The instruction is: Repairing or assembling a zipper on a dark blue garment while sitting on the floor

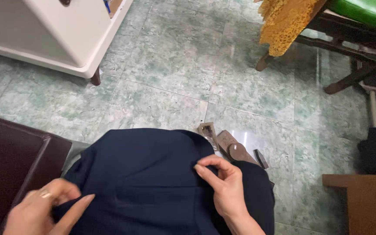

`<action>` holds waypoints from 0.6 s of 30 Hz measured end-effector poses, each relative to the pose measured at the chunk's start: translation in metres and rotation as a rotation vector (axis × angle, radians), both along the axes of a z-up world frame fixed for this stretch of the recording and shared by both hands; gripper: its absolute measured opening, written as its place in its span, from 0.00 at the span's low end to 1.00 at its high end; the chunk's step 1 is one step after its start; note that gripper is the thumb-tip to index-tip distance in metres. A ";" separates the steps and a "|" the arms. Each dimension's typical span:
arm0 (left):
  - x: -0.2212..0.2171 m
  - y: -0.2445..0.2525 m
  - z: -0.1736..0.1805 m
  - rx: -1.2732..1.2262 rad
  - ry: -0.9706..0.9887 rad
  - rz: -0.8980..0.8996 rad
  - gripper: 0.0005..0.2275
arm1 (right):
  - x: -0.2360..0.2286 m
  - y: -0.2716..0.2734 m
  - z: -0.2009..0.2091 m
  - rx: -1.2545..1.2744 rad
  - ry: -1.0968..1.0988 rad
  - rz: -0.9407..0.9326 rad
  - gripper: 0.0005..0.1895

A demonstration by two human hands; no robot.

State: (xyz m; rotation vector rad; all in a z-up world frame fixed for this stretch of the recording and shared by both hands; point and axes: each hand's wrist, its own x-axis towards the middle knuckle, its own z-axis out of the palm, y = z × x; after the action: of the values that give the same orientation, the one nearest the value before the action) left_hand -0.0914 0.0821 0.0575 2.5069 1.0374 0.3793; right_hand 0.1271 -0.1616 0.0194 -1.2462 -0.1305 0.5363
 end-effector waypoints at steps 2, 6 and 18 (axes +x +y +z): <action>0.015 -0.006 -0.008 0.267 0.114 -0.081 0.12 | 0.005 0.009 0.000 -0.086 0.000 0.006 0.04; 0.037 -0.049 -0.049 0.380 -0.072 -0.567 0.30 | 0.009 0.018 -0.004 -0.209 -0.003 0.012 0.04; 0.039 -0.112 -0.090 0.696 -0.217 -0.601 0.14 | -0.031 0.018 0.050 -0.286 -1.007 0.141 0.02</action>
State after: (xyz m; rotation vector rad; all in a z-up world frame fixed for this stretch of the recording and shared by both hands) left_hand -0.0520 -0.0299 -0.0328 3.1007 0.0142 0.9091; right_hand 0.0965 -0.1437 0.0696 -1.7034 -1.0195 -0.0057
